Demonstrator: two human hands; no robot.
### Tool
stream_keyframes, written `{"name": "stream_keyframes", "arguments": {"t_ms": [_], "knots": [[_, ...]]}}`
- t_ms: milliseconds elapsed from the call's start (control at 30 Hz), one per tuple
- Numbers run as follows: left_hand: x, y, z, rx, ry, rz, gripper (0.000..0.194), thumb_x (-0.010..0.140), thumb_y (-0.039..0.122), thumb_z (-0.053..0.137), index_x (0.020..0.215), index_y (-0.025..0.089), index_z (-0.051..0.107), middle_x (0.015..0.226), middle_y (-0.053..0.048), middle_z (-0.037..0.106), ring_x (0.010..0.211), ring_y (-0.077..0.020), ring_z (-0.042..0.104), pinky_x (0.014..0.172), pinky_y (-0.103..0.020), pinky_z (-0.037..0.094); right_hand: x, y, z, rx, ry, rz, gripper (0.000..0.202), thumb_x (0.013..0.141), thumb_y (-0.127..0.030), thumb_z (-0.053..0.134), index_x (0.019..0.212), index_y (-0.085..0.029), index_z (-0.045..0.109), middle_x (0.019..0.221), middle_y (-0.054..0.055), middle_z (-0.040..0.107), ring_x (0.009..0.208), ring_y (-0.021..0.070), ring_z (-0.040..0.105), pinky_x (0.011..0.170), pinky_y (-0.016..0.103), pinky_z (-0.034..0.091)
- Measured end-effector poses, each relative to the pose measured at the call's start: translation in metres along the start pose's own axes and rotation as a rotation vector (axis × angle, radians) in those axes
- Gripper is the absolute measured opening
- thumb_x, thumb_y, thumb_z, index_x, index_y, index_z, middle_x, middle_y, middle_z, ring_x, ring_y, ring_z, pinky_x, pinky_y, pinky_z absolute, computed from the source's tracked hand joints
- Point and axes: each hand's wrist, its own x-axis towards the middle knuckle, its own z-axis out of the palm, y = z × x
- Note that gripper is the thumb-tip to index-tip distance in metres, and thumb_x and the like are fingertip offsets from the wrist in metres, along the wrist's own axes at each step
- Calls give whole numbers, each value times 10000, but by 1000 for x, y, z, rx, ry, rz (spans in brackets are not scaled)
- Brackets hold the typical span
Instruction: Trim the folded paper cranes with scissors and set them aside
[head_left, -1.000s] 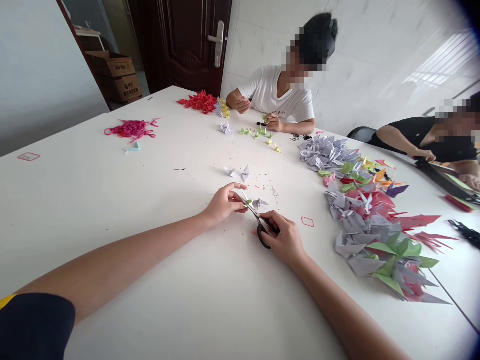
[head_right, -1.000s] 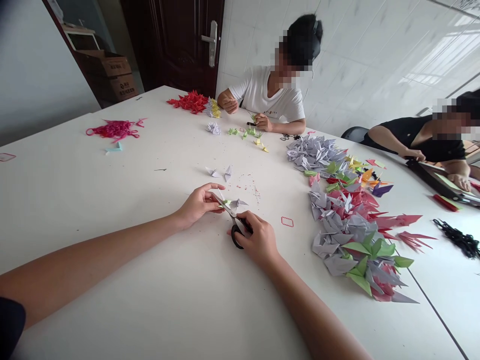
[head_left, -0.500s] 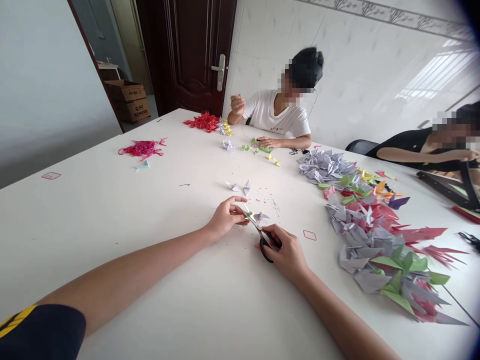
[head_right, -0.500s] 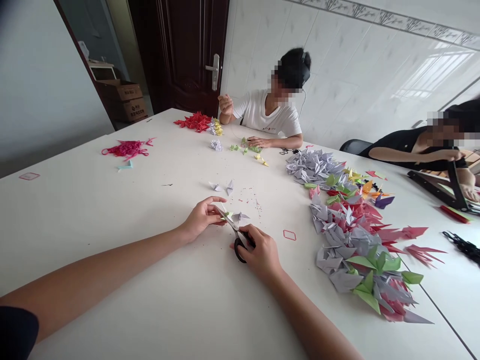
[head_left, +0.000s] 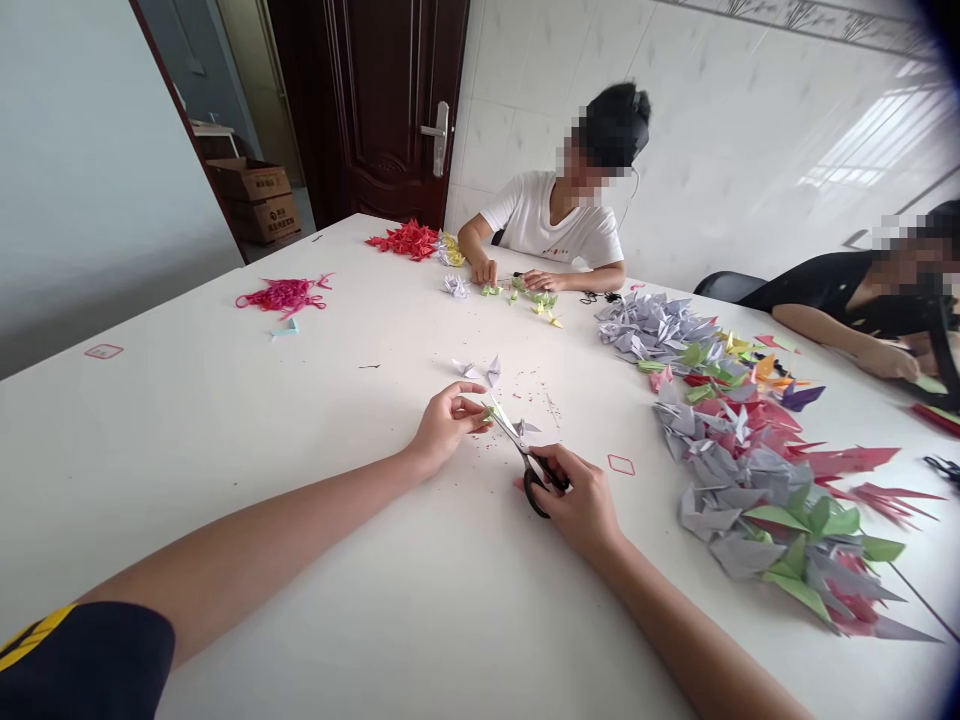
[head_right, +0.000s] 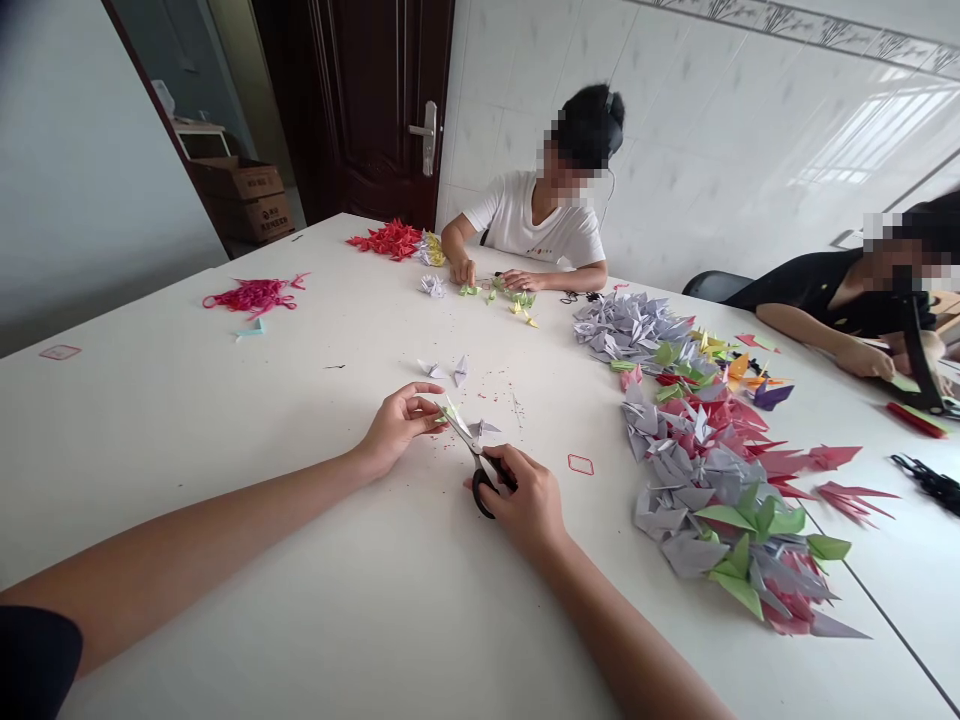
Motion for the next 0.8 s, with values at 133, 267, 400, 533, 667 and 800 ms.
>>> {"name": "stream_keyframes", "arguments": {"t_ms": [133, 267, 400, 533, 667, 800], "knots": [[0, 2, 1, 6, 55, 22, 371, 733, 211, 762, 1068, 164, 610, 803, -3, 657, 779, -147, 675, 882, -383, 563, 0, 0, 0, 10, 4, 2, 230, 725, -318, 680, 931, -218, 693, 668, -25, 575, 564, 122, 482, 527, 231, 406], [1, 3, 0, 4, 99, 41, 355, 721, 176, 739, 1052, 162, 611, 811, -11, 666, 811, -148, 664, 871, -369, 561, 0, 2, 0, 2, -6, -14, 227, 717, -319, 689, 918, -216, 705, 662, -26, 581, 558, 121, 481, 522, 232, 409], [2, 2, -1, 5, 127, 67, 334, 717, 154, 709, 1038, 169, 619, 818, -8, 665, 838, -151, 666, 868, -354, 553, 0, 3, 1, 0, -1, -22, 229, 717, -317, 682, 915, -208, 723, 674, -16, 605, 551, 121, 487, 521, 236, 416], [2, 1, -1, 19, 150, 73, 300, 732, 144, 678, 1026, 176, 626, 819, -3, 655, 818, -139, 658, 856, -338, 547, -1, 4, 1, 3, 2, -41, 232, 724, -294, 654, 925, -211, 736, 699, -4, 639, 554, 129, 499, 528, 247, 429], [3, -1, -3, 38, 146, 87, 287, 744, 151, 669, 1026, 185, 632, 841, -9, 655, 842, -140, 654, 851, -329, 546, -1, 4, 0, 12, 3, -50, 238, 725, -273, 634, 930, -214, 741, 720, 1, 662, 560, 132, 515, 532, 248, 444], [5, -3, -5, 62, 142, 98, 302, 745, 132, 641, 1039, 197, 634, 883, -22, 667, 880, -147, 655, 857, -328, 546, -1, 3, 0, 7, -6, -61, 226, 741, -293, 645, 925, -209, 746, 731, 8, 674, 561, 133, 526, 538, 252, 453]]}}
